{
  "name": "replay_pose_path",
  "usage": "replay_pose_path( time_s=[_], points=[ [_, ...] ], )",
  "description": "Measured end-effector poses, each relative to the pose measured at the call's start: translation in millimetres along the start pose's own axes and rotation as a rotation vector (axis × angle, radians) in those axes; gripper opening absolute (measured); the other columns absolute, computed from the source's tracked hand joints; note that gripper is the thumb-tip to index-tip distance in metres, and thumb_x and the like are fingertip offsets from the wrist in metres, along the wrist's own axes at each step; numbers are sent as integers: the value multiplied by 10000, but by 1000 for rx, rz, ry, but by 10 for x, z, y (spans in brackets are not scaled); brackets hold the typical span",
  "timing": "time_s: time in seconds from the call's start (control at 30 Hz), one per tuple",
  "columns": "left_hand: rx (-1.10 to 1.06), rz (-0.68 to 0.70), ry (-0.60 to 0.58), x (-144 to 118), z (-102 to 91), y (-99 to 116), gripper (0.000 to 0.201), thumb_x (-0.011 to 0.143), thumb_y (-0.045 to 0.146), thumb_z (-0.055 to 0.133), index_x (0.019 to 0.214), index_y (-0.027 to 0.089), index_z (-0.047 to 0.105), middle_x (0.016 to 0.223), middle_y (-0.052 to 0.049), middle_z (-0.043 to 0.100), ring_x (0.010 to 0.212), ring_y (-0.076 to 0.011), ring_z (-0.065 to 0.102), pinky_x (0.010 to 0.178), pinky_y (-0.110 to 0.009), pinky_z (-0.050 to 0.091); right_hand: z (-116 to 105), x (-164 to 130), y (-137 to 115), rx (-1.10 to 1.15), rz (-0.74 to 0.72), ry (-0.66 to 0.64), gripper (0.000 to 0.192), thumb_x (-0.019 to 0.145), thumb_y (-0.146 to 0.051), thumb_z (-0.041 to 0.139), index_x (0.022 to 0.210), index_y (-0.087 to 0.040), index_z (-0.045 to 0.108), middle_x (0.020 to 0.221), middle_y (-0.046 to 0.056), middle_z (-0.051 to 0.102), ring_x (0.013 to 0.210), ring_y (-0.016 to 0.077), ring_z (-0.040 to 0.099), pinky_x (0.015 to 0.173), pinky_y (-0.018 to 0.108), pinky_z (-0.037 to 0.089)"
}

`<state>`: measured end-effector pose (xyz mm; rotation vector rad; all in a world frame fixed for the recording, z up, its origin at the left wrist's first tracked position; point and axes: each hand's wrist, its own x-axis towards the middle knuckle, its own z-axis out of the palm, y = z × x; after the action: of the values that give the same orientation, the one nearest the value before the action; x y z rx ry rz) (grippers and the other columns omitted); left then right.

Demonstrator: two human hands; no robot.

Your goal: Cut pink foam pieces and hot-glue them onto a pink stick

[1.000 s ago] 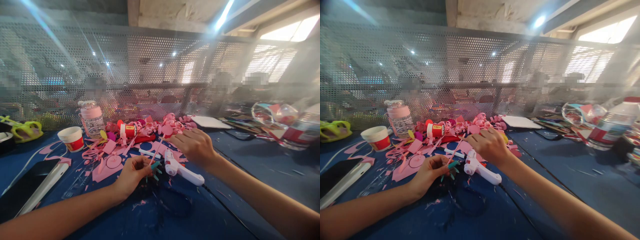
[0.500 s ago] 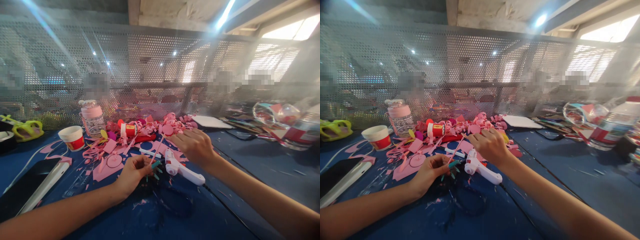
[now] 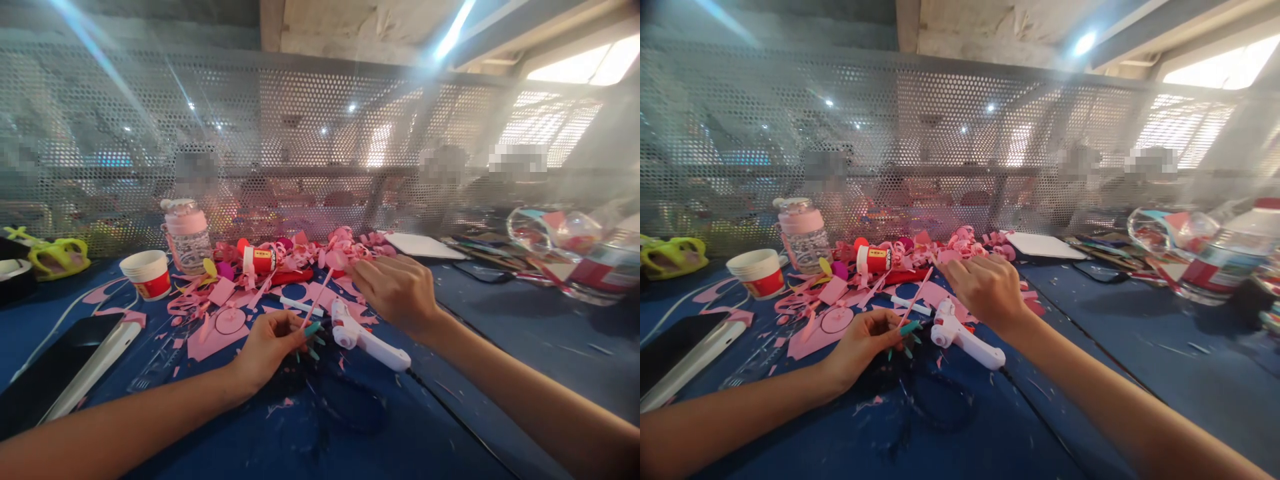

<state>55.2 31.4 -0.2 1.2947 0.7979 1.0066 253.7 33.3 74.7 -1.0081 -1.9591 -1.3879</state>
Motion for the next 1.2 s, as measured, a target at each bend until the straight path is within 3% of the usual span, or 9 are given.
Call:
replay_pose_path(
  time_s=[0.17,0.63,1.2],
  points=[
    [-26,20,-6,4,-4,-2,231,572,301,715,630,133,567,531,30,551,487,-78,523,500,-195,377,3,-10,-68,37,-143,-18,247,821,-264,512,592,-214,591,430,-58,526,464,86,465,508,248,247],
    [-84,30,-24,6,4,-10,234,561,288,725,605,137,552,573,21,574,500,-80,523,534,-217,415,-9,-25,-64,-19,-147,-70,237,853,-240,465,707,-245,651,472,-57,569,494,90,468,541,259,236],
    [-61,35,-22,-4,0,-26,188,580,262,708,607,139,569,566,17,576,502,-81,527,519,-204,404,-28,2,-43,-19,-120,-128,314,866,-277,436,627,-220,632,457,-32,564,480,95,441,536,263,224]
  ],
)
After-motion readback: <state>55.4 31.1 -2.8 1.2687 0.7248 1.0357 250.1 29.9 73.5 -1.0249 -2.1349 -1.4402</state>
